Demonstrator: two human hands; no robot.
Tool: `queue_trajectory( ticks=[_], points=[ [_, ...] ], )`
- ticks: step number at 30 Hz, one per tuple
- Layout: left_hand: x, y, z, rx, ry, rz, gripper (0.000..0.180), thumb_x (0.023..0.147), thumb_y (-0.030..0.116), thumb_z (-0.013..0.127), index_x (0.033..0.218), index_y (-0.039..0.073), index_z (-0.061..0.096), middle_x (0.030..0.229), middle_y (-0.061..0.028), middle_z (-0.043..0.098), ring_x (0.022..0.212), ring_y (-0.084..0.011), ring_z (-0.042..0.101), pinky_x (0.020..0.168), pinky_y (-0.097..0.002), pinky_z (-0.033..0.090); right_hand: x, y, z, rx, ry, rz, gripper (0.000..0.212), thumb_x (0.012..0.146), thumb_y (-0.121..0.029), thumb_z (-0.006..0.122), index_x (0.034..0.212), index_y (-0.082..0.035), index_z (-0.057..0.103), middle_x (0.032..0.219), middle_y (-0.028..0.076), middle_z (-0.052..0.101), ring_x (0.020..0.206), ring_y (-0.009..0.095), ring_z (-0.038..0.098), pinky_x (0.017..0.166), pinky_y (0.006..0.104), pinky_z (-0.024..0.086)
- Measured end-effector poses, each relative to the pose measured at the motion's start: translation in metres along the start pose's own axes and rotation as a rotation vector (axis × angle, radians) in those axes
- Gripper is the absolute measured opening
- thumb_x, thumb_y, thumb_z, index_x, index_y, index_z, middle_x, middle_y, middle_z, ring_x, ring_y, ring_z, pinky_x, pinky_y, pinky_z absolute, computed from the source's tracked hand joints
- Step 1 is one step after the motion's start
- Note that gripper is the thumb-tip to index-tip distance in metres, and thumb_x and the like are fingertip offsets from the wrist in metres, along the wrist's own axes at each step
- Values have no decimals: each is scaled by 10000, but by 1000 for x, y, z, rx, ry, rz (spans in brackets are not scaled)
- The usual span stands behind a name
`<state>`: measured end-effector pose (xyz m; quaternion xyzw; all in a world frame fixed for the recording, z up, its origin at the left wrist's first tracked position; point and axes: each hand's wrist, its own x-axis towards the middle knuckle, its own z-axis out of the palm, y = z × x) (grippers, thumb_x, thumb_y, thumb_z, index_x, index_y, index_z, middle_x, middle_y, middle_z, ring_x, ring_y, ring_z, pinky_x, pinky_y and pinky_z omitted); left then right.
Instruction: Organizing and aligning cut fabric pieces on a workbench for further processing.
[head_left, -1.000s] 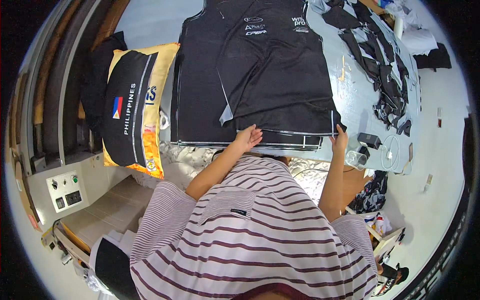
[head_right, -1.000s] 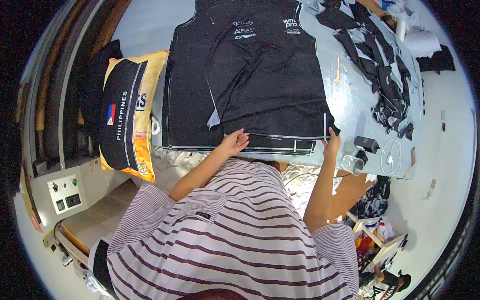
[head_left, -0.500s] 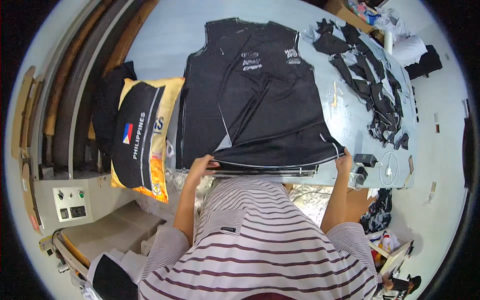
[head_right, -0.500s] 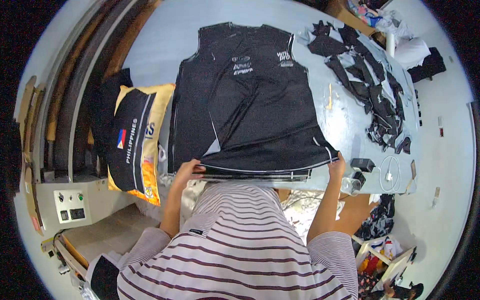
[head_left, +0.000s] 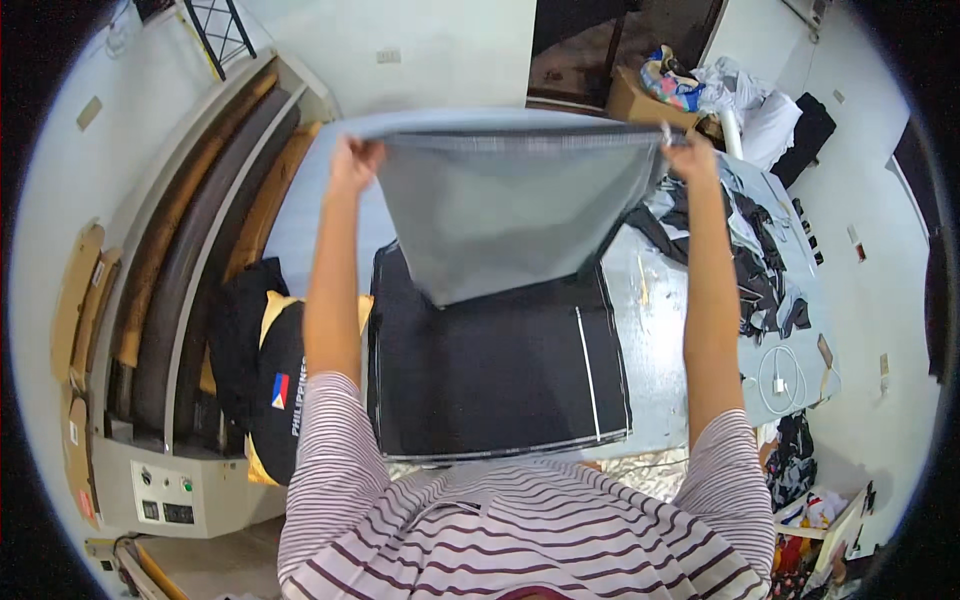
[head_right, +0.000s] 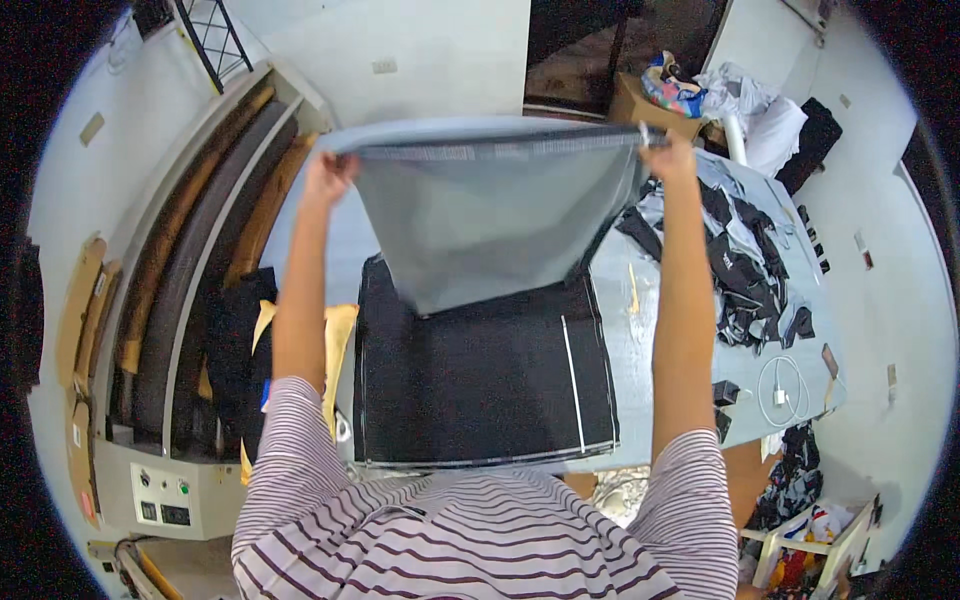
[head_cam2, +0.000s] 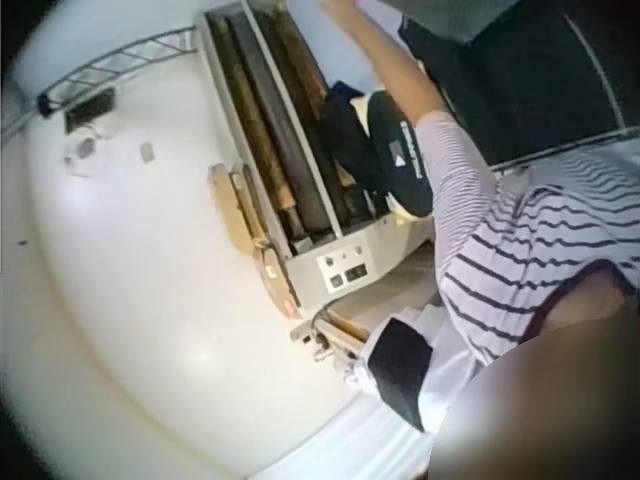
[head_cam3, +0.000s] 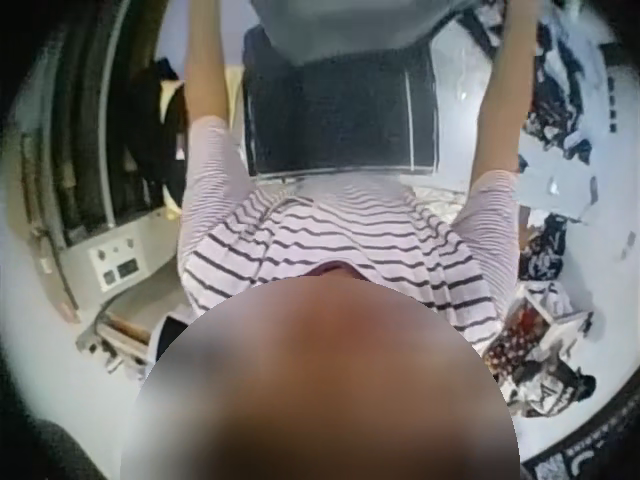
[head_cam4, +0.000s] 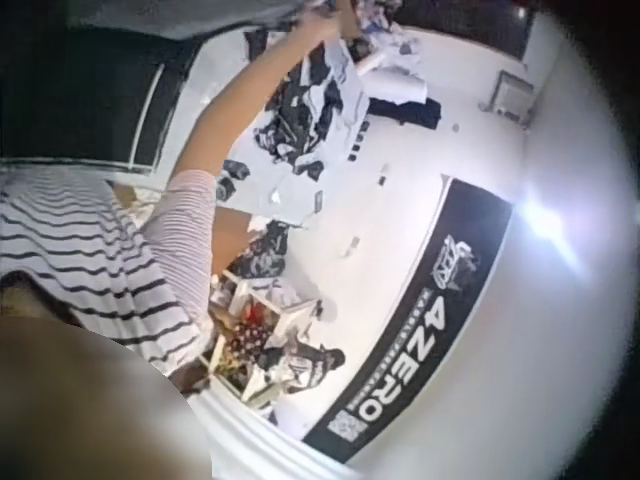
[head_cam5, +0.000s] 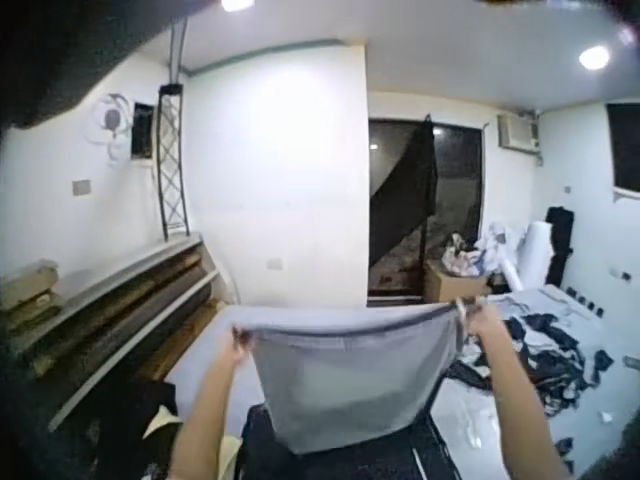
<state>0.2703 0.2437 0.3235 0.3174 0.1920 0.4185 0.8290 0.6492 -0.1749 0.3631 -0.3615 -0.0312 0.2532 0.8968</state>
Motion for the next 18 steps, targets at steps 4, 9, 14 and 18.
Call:
queue_trajectory(
  ticks=[4, 9, 14, 18],
  points=[
    [19, 134, 105, -25, -151, 332, 245, 762, 110, 496, 560, 93, 359, 593, -42, 453, 646, -201, 529, 675, -403, 505, -8, -95, 105, -85, -152, -346, 210, 848, -140, 418, 949, 38, 463, 957, 224, 525, 907, 356, 506, 814, 516, 417],
    [-29, 208, 136, 86, -159, 453, 74, 731, 26, 554, 699, -33, 523, 715, -125, 564, 713, -221, 579, 728, -283, 516, -80, -124, 163, 33, -151, -495, 236, 836, -76, 433, 939, 134, 464, 1023, 279, 511, 1003, 392, 483, 916, 425, 389],
    [-100, 208, 97, 17, -167, 460, 114, 796, 17, 529, 889, -48, 535, 903, -107, 561, 862, -168, 541, 810, -210, 463, -134, -102, 125, 40, -218, -602, 178, 835, -46, 458, 912, 111, 491, 988, 227, 541, 968, 309, 522, 889, 371, 424],
    [-150, 138, 42, 188, 7, 507, 181, 790, 40, 557, 963, 5, 515, 946, -52, 546, 846, -114, 528, 760, -199, 448, -151, -59, 29, 105, -311, -448, 142, 835, -53, 490, 920, 57, 519, 917, 136, 574, 855, 194, 562, 783, 263, 478]
  ],
)
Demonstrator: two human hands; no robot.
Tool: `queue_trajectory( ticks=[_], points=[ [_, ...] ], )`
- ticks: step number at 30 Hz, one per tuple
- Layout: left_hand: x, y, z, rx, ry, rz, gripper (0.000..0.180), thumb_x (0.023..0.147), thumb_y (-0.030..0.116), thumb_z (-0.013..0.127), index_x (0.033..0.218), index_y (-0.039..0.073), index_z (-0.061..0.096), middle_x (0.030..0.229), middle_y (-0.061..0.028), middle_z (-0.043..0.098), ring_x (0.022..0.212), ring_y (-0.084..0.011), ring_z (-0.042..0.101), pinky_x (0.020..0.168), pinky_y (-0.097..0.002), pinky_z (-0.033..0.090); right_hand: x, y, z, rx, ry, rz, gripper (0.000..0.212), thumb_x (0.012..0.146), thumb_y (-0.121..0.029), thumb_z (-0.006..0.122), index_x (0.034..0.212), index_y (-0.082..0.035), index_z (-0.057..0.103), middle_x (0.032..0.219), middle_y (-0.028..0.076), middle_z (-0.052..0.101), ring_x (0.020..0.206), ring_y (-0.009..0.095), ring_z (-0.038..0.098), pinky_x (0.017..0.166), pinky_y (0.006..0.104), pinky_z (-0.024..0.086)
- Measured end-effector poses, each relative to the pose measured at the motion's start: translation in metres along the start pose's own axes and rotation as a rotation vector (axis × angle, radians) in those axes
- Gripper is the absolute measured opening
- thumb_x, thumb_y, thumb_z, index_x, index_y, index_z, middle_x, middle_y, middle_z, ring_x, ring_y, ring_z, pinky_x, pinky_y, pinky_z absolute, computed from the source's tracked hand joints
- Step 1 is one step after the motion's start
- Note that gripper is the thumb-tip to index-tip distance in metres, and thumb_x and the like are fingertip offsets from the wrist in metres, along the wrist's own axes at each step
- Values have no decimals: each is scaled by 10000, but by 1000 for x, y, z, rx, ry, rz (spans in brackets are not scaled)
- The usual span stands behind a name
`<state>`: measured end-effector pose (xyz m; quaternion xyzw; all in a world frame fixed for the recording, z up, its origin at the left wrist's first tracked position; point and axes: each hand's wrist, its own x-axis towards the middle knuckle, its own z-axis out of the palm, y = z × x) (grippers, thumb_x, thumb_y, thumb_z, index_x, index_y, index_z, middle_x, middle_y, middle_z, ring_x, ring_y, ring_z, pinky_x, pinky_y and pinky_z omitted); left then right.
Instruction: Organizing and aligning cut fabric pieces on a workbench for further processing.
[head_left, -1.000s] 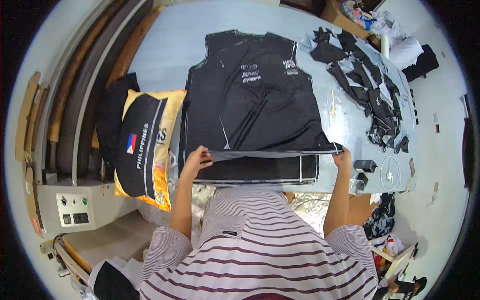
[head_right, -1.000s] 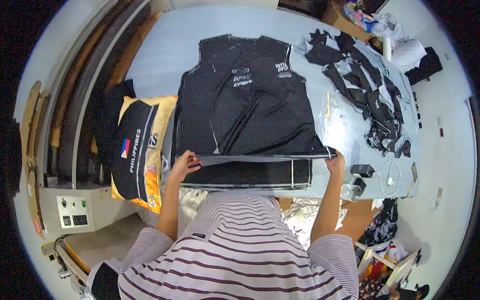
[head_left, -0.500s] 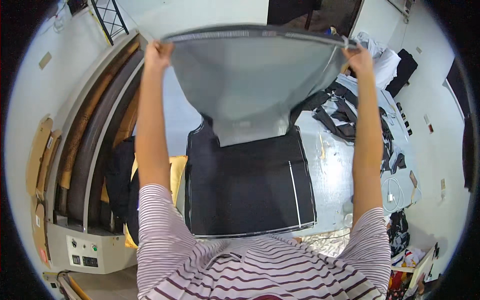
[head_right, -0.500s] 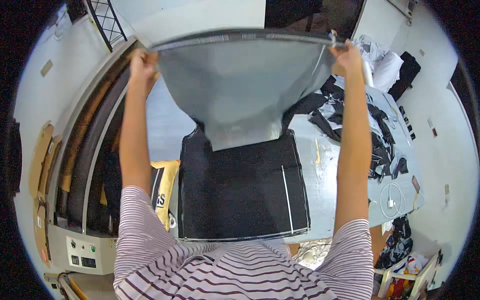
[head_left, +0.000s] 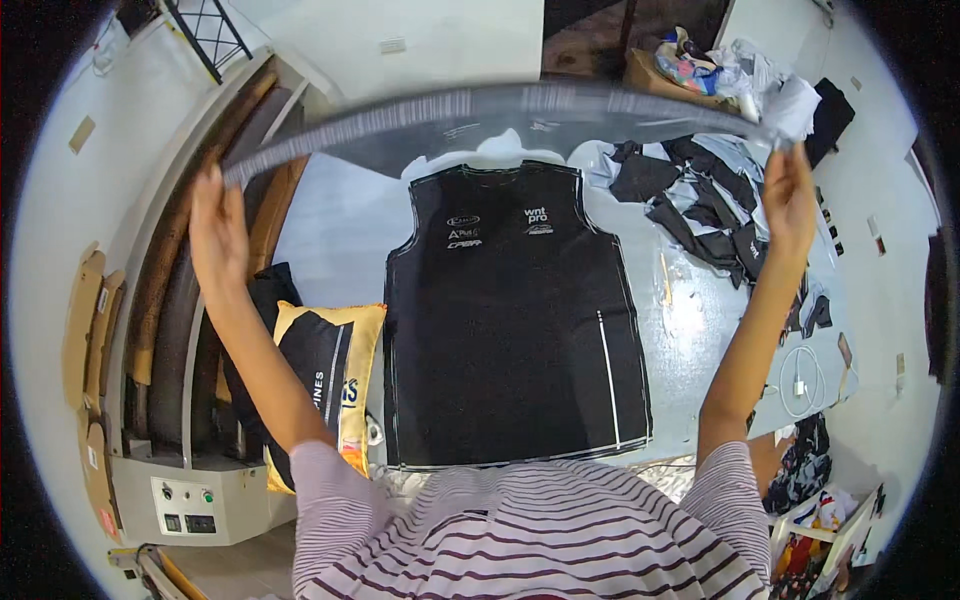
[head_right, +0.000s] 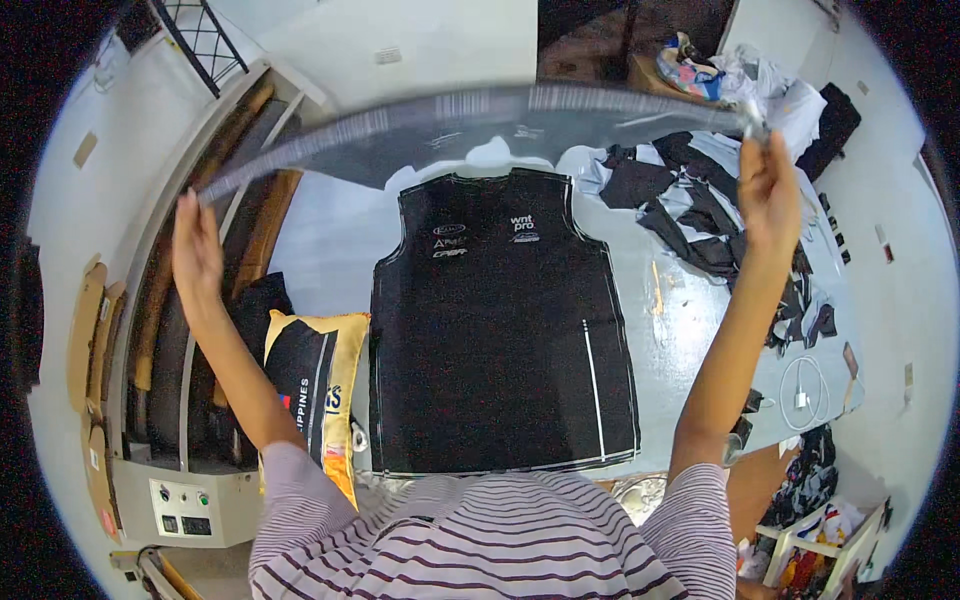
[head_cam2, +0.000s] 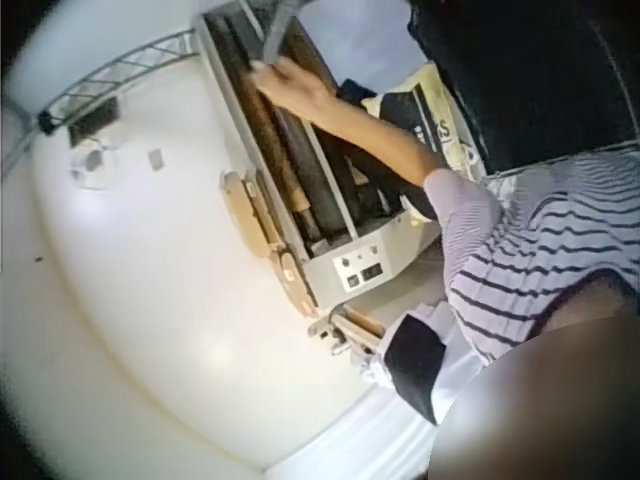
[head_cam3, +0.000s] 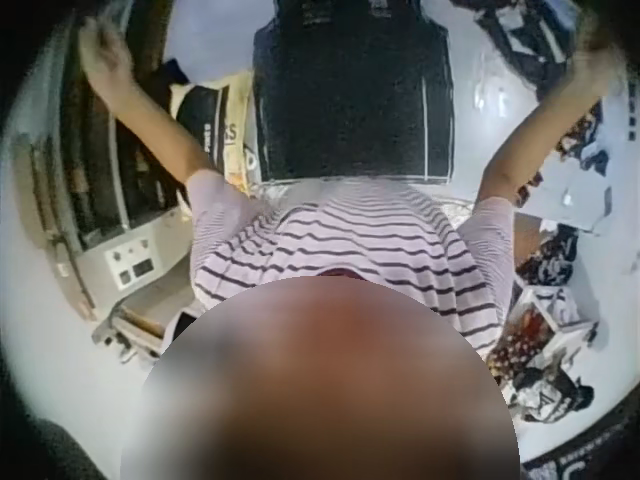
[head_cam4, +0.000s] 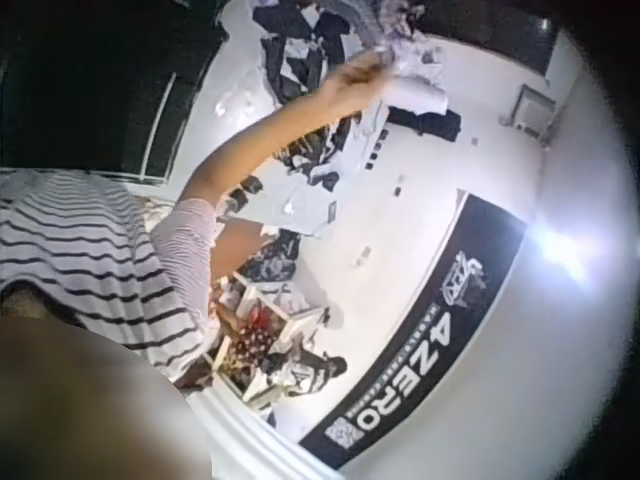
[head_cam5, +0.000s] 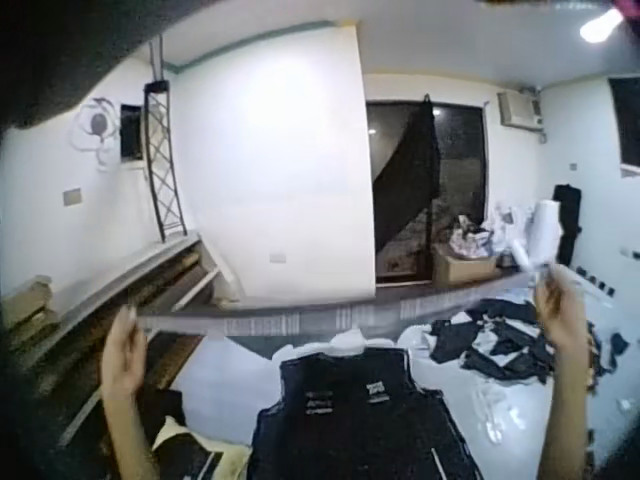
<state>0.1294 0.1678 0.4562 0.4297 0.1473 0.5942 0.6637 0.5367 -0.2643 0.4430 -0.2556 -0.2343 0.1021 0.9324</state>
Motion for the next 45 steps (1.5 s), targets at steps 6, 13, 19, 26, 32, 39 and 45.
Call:
queue_trajectory(
  ticks=[6, 13, 19, 26, 32, 39, 45],
  points=[
    [-92, -80, -127, 159, 42, -389, 99, 796, 52, 552, 836, 106, 479, 747, 22, 471, 647, -53, 474, 590, -192, 433, -99, 66, -81, -108, 114, 287, 97, 809, -96, 545, 865, -18, 555, 771, 65, 587, 676, 137, 574, 634, 223, 493],
    [-162, -233, -185, 477, 48, -660, 95, 781, 118, 564, 852, 65, 531, 748, -16, 511, 609, -96, 507, 549, -225, 476, -144, 140, -241, -508, 369, 609, 207, 747, -222, 621, 817, -78, 491, 719, 42, 525, 667, 200, 579, 534, 277, 470],
    [-209, -297, -251, 938, 100, -556, 108, 790, 90, 537, 892, 70, 564, 736, -8, 525, 635, -114, 518, 563, -240, 478, -207, 192, -275, -903, 462, 799, 198, 770, -211, 577, 756, -42, 474, 635, 74, 526, 548, 188, 576, 450, 302, 495],
    [-270, -273, -264, 641, 412, -689, 184, 786, 82, 553, 969, 75, 544, 787, -23, 523, 643, -105, 503, 550, -232, 470, -284, 180, -279, -810, 607, 805, 180, 809, -170, 521, 809, -4, 451, 704, 100, 510, 635, 227, 595, 516, 314, 526],
    [-325, -236, -284, 426, 578, -782, 307, 752, 69, 593, 1045, 63, 502, 779, -11, 539, 643, -106, 515, 581, -230, 467, -348, 144, -283, -892, 650, 700, 158, 824, -143, 511, 762, -18, 438, 675, 88, 489, 610, 207, 590, 508, 308, 525],
    [-373, -203, -310, 304, 637, -857, 326, 741, 78, 613, 1050, 88, 510, 825, -10, 568, 695, -108, 539, 651, -249, 492, -402, 117, -287, -895, 729, 679, 179, 831, -143, 511, 716, -34, 426, 629, 74, 483, 551, 177, 568, 492, 305, 519],
    [-403, -188, -314, 357, 629, -863, 328, 736, 81, 617, 1047, 100, 513, 823, -6, 550, 683, -98, 511, 635, -236, 471, -423, 107, -293, -893, 789, 680, 184, 807, -132, 530, 689, -38, 425, 580, 79, 493, 505, 190, 563, 449, 321, 511]
  ],
)
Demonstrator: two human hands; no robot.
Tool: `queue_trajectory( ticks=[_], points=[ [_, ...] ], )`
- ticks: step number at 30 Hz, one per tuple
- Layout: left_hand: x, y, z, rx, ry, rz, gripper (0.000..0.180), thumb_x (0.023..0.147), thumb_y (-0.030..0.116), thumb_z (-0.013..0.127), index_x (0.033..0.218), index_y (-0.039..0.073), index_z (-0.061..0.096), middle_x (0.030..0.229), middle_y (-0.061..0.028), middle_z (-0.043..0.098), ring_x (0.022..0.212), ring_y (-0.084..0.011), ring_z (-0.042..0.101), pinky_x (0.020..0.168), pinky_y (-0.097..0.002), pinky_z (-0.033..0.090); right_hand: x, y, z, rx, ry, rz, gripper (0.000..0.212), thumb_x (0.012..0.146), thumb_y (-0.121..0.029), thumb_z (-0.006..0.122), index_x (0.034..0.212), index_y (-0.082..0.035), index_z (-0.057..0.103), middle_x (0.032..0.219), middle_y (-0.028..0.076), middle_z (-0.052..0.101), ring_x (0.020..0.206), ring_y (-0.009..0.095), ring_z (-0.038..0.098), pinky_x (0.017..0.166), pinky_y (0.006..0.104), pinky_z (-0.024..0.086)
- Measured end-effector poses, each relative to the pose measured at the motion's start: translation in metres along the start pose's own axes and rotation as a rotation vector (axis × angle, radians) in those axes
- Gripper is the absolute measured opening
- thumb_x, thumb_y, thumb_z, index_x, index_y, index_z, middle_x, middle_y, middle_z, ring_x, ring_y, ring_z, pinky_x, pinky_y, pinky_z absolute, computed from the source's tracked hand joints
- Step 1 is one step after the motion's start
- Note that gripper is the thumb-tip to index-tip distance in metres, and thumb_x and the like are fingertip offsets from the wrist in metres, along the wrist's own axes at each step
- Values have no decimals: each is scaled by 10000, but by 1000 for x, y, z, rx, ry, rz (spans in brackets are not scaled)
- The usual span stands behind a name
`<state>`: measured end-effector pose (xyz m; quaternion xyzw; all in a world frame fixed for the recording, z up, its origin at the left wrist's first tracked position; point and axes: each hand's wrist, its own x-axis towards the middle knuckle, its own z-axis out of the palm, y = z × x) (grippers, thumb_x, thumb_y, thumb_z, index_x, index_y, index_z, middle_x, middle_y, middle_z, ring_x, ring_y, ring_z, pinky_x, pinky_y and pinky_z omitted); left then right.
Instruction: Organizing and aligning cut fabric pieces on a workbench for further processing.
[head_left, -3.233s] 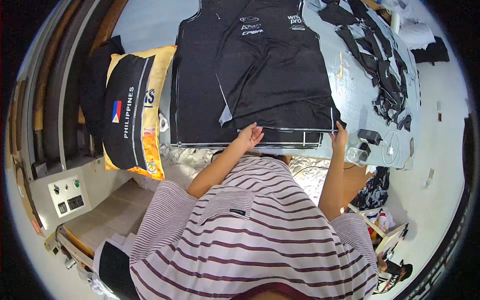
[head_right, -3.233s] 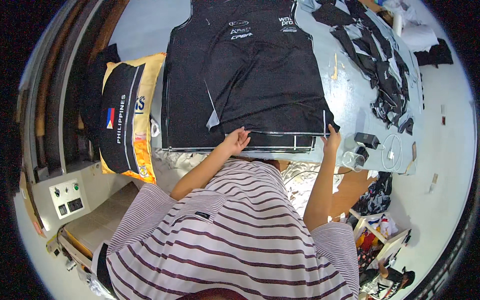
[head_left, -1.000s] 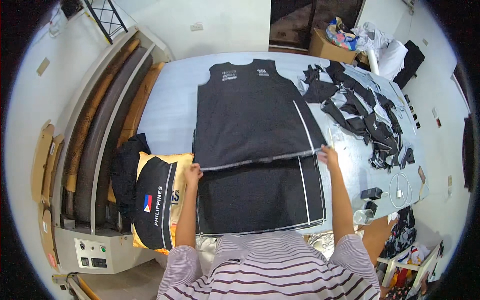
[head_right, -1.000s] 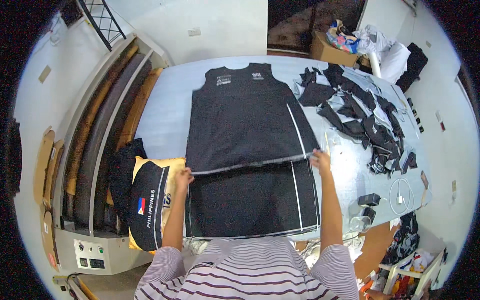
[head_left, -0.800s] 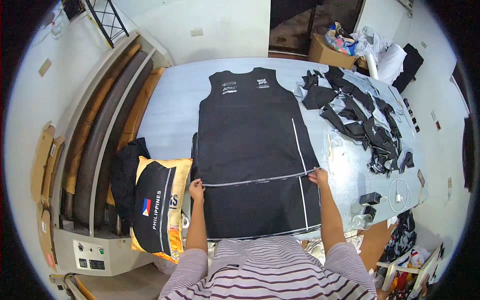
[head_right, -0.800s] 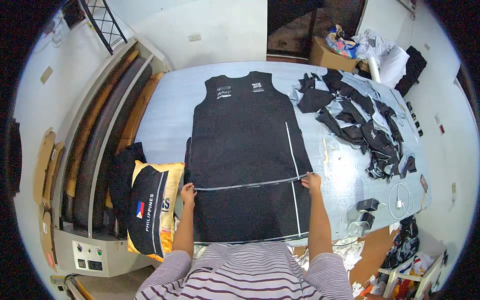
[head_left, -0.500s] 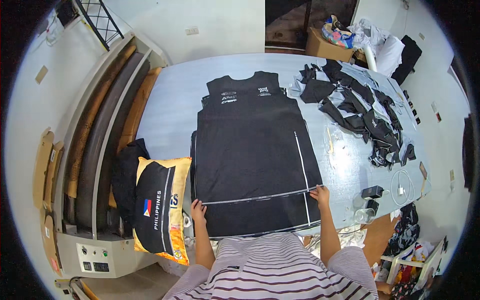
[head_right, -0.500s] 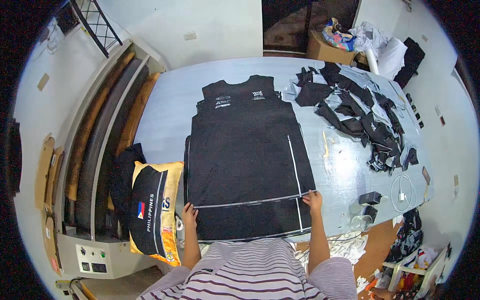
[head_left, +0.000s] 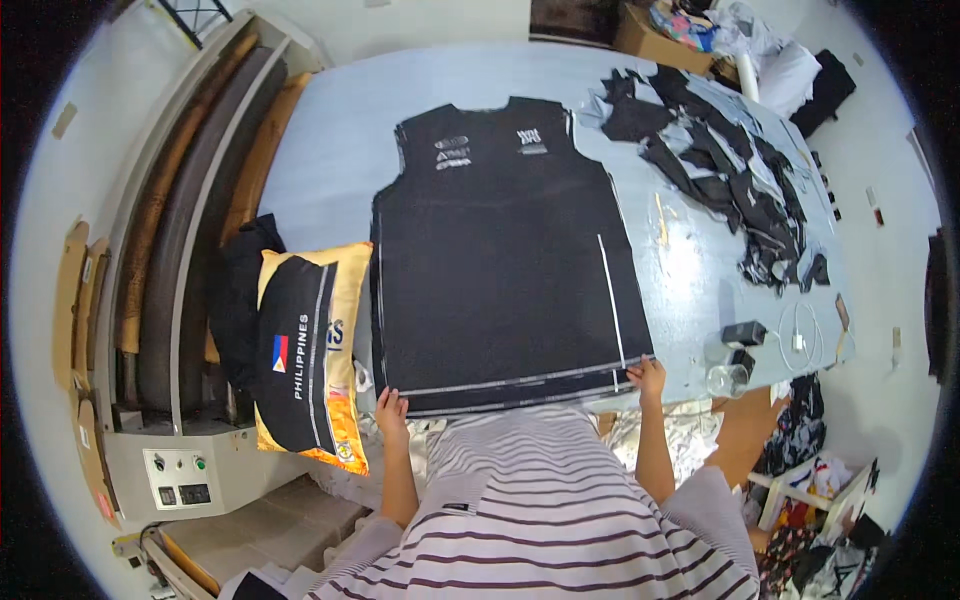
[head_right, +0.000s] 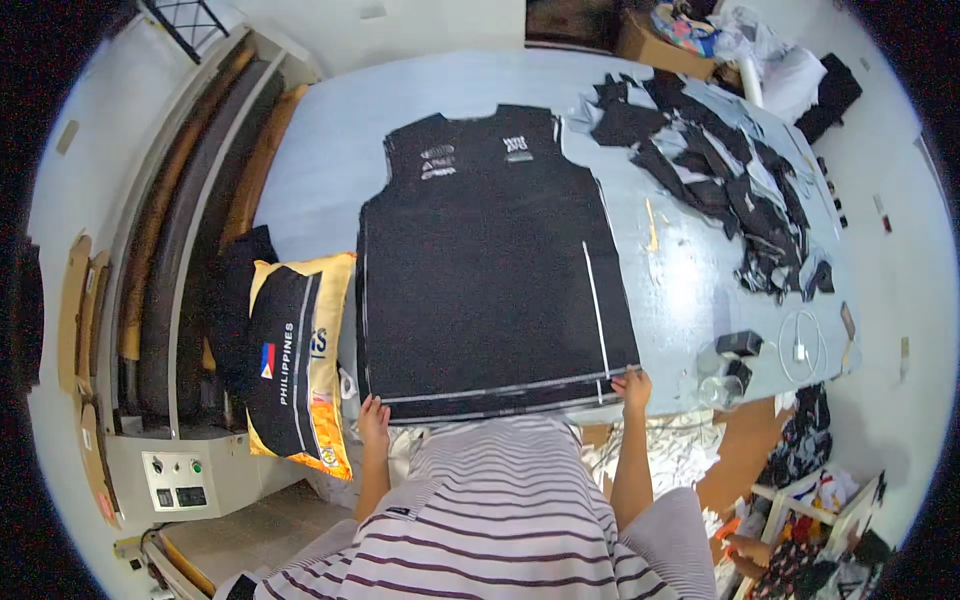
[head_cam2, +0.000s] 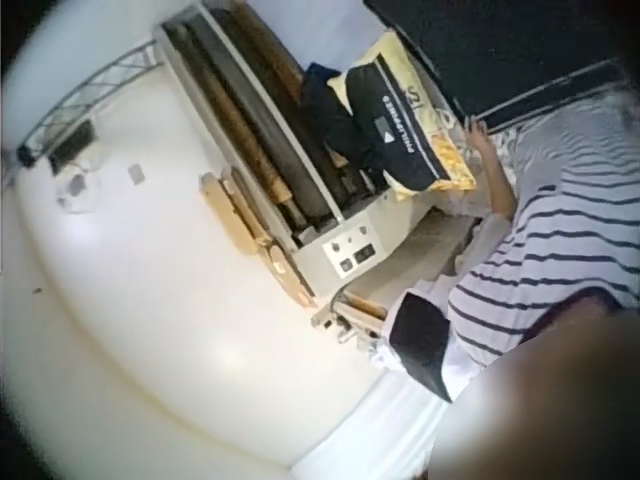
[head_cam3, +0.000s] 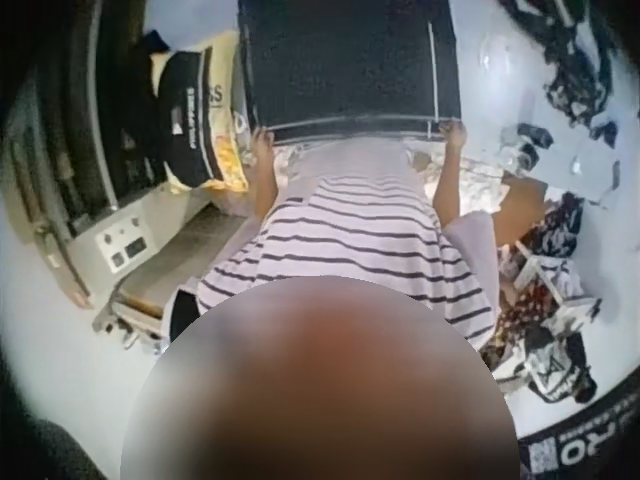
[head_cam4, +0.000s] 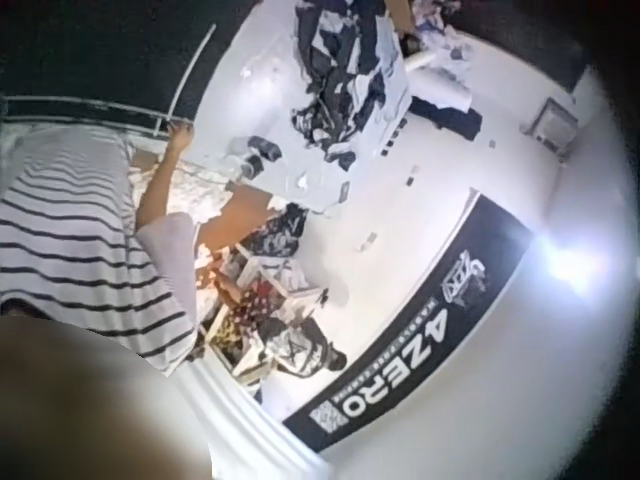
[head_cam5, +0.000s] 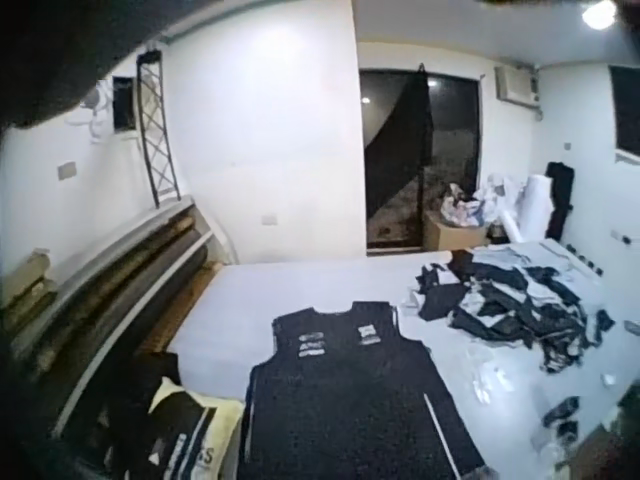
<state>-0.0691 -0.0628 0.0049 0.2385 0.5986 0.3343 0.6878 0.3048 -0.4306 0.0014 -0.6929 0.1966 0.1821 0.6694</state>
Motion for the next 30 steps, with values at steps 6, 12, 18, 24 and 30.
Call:
queue_trajectory(
  ticks=[6, 12, 18, 24, 30],
  points=[
    [-4, -7, -13, 40, 52, 108, 358, 734, 84, 618, 1068, 87, 488, 810, -16, 534, 657, -99, 487, 622, -236, 452, -17, -2, -6, 4, -7, 2, 145, 790, -150, 531, 738, -40, 451, 597, 50, 464, 515, 171, 561, 432, 283, 487],
    [-11, -8, -20, 180, 72, 198, 377, 750, 77, 601, 1091, 76, 443, 779, -16, 510, 661, -103, 490, 610, -221, 437, -31, -4, -16, -23, -26, 86, 97, 765, -125, 500, 763, -30, 482, 617, 62, 509, 533, 175, 575, 471, 283, 492],
    [-17, -4, -24, 188, 48, 268, 343, 750, 68, 594, 1067, 68, 460, 782, -38, 519, 648, -115, 504, 595, -228, 441, -23, 6, -35, -78, -33, 89, 92, 777, -131, 503, 781, -39, 498, 667, 91, 558, 552, 171, 572, 506, 296, 494],
    [-15, -1, -35, 198, 65, 277, 310, 760, 51, 576, 1052, 58, 472, 785, -34, 517, 648, -115, 508, 576, -225, 439, -23, 7, -36, -86, -65, 109, 100, 781, -133, 509, 740, -42, 502, 674, 96, 572, 547, 164, 568, 511, 299, 496],
    [-25, -10, -30, 346, 50, 283, 243, 796, 123, 504, 1031, 61, 505, 741, -11, 498, 591, -97, 462, 511, -221, 397, -18, 23, -70, -185, -68, 116, 158, 780, -172, 490, 830, -23, 504, 661, 92, 571, 524, 149, 565, 442, 246, 472]
  ],
)
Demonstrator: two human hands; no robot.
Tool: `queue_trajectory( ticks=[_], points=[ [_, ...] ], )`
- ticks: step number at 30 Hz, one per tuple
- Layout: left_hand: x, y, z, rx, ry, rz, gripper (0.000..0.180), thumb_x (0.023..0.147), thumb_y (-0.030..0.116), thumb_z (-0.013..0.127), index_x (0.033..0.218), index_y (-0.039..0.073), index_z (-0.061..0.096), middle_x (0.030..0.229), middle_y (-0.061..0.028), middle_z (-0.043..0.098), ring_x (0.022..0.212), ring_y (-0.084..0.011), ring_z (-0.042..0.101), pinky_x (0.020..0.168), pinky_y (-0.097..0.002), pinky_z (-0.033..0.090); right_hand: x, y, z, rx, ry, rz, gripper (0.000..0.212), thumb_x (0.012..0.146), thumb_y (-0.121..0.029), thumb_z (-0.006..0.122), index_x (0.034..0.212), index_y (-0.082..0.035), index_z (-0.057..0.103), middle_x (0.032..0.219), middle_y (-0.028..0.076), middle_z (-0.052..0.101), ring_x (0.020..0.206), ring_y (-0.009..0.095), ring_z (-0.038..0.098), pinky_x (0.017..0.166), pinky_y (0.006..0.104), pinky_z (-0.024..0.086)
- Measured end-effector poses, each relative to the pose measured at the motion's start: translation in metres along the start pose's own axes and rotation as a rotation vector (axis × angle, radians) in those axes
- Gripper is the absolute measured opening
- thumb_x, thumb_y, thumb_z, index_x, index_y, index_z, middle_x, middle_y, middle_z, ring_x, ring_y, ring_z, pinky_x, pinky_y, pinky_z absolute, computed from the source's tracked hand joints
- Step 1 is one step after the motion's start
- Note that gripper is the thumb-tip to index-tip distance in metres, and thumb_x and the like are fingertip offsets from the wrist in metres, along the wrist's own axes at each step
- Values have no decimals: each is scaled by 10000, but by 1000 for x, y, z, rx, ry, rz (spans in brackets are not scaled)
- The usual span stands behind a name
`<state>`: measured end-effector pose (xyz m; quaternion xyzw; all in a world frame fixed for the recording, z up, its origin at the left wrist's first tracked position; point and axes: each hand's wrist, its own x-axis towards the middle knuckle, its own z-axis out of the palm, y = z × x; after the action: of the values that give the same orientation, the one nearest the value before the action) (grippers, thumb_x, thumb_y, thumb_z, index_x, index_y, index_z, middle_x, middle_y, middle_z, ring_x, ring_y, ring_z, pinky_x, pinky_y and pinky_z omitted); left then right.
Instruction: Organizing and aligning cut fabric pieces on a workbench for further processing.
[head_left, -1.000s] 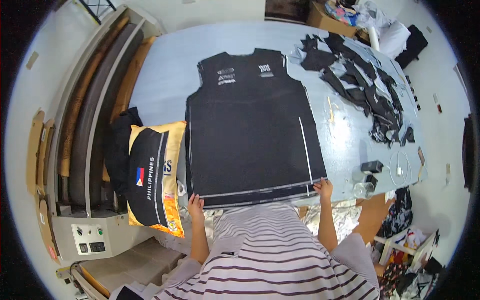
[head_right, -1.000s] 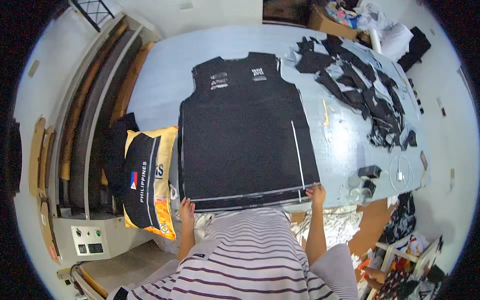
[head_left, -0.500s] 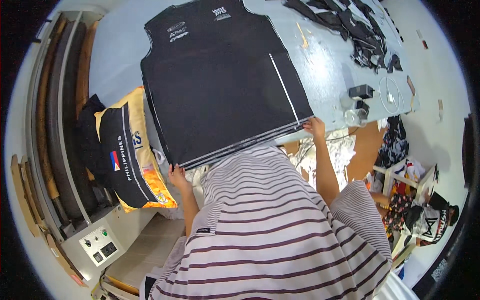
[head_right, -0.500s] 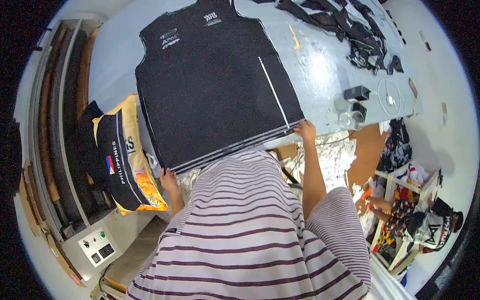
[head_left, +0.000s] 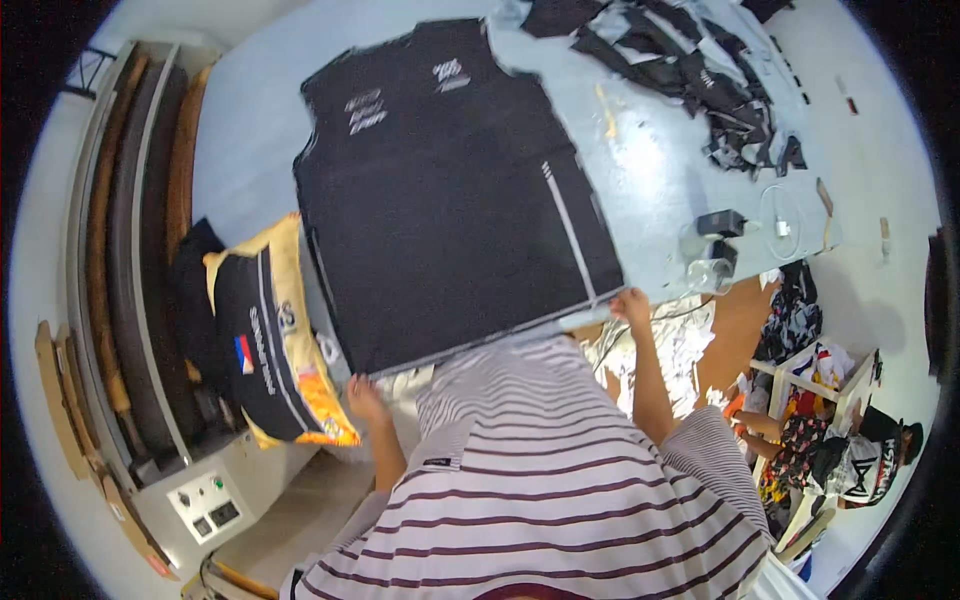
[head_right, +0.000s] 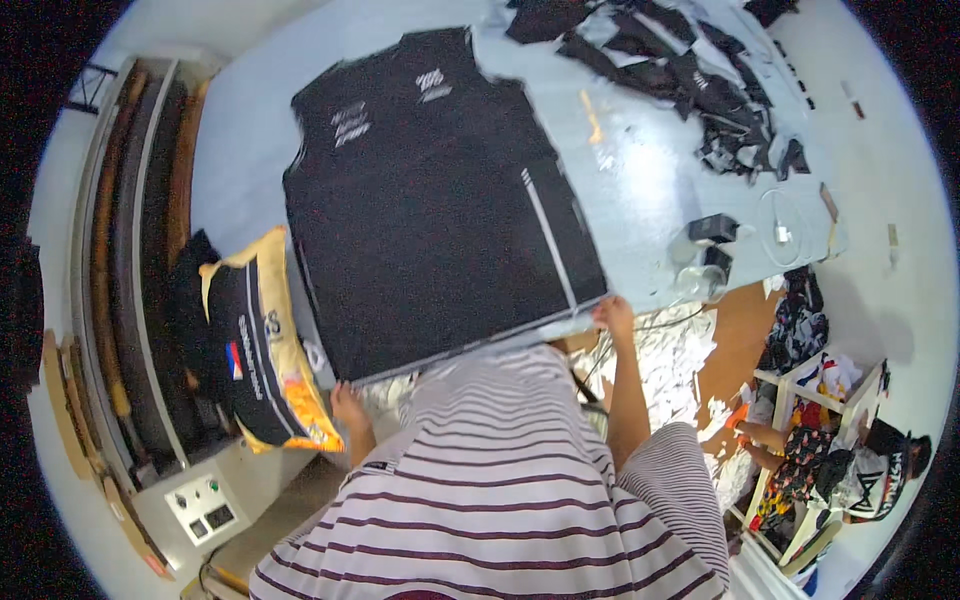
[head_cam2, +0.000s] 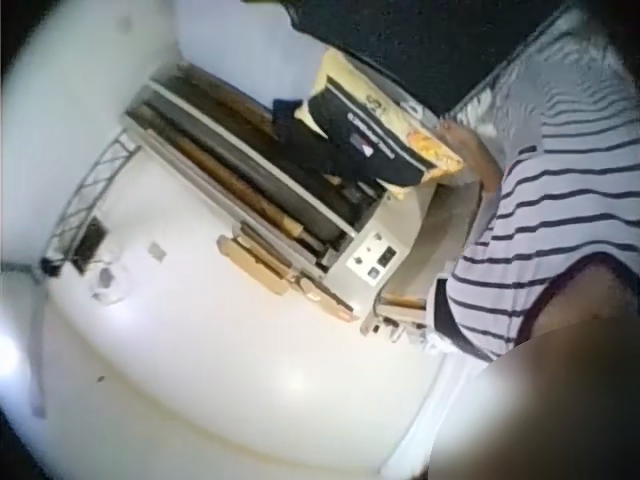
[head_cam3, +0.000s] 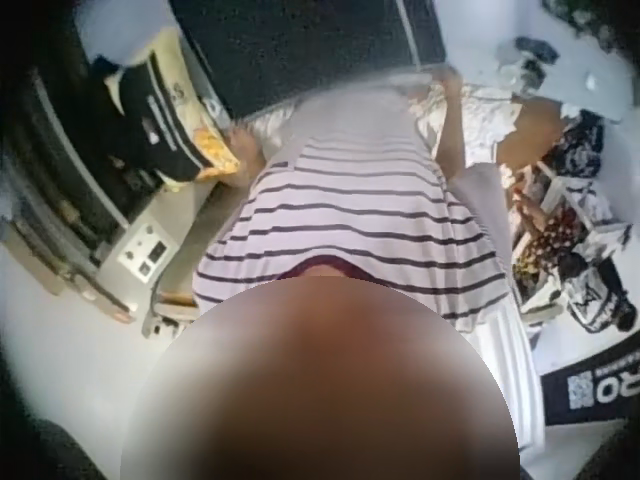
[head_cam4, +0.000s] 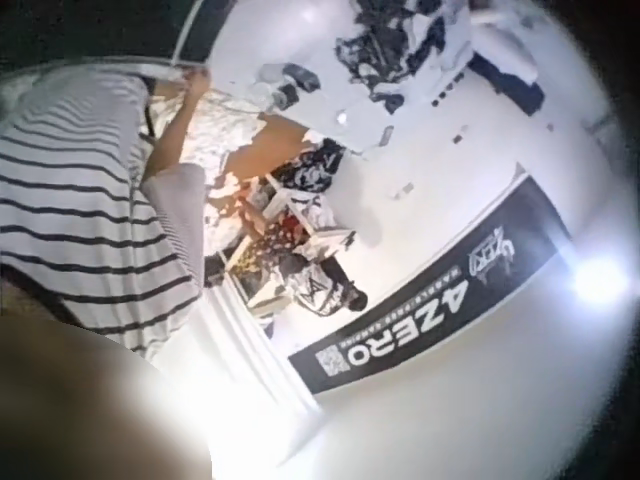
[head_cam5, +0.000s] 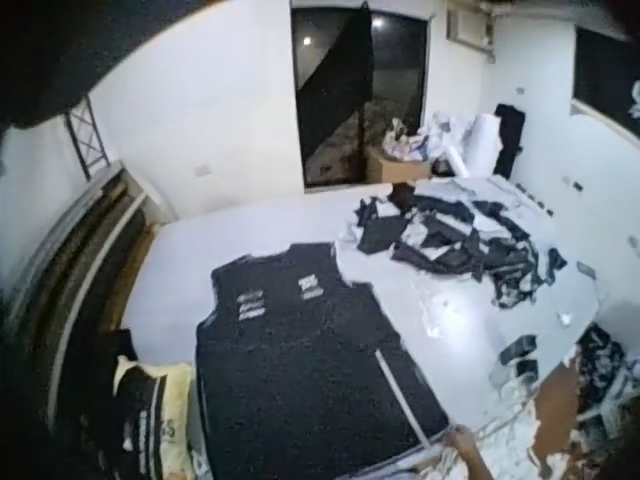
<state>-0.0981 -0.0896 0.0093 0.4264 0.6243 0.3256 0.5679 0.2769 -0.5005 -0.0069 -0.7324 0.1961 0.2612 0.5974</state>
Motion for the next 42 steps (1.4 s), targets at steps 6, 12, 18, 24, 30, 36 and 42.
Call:
queue_trajectory(
  ticks=[6, 12, 18, 24, 30, 36, 42],
  points=[
    [-6, 4, 49, 749, 693, 166, 327, 799, 187, 426, 1010, -50, 506, 863, -200, 562, 725, -331, 551, 653, -386, 447, 12, -54, -5, -411, 163, -178, 247, 809, -266, 517, 927, -49, 518, 693, 84, 601, 546, 128, 580, 425, 252, 449],
    [-49, 46, 217, 755, 627, 222, 360, 844, 275, 413, 1116, 51, 484, 1095, -184, 480, 967, -351, 473, 821, -424, 373, 108, -142, -6, -569, 223, -541, 256, 805, -267, 525, 892, -34, 582, 848, 176, 607, 716, 268, 596, 633, 348, 475],
    [-84, 40, 276, 402, 264, 366, 360, 873, 233, 370, 1047, -35, 536, 1074, -200, 518, 977, -295, 498, 868, -345, 366, 251, -254, 39, -732, 294, -1011, 262, 758, -247, 554, 929, -52, 599, 1184, 240, 421, 1116, 398, 345, 921, 422, 300],
    [-130, 33, 258, -57, 61, -123, 390, 838, 334, 383, 1152, 109, 442, 996, -61, 531, 824, -181, 500, 714, -287, 380, 414, -310, 36, -1217, 440, -917, 241, 734, -278, 520, 870, -113, 630, 995, 147, 567, 1111, 368, 365, 935, 520, 244],
    [-117, 56, 261, -70, 166, -155, 369, 819, 355, 444, 1134, 164, 445, 969, -43, 527, 777, -167, 499, 658, -271, 390, 380, -437, 42, -711, 306, -1329, 182, 703, -211, 595, 644, -44, 635, 642, 110, 598, 569, 281, 556, 554, 388, 435],
    [-103, 140, 381, -161, -444, -25, 295, 815, 195, 494, 1092, 95, 489, 834, -13, 559, 699, -83, 513, 610, -201, 400, 161, -604, -43, -47, -79, -1061, 174, 736, -132, 621, 832, 13, 623, 765, 15, 603, 662, 87, 540, 628, 206, 423],
    [-189, 233, 480, -133, -1187, 332, 348, 809, 127, 547, 1134, 51, 450, 1007, -43, 522, 872, -121, 508, 768, -235, 397, -25, -647, -57, 360, -207, -1285, 204, 799, -68, 532, 991, -4, 555, 875, 18, 570, 775, 78, 534, 704, 183, 416]
  ],
)
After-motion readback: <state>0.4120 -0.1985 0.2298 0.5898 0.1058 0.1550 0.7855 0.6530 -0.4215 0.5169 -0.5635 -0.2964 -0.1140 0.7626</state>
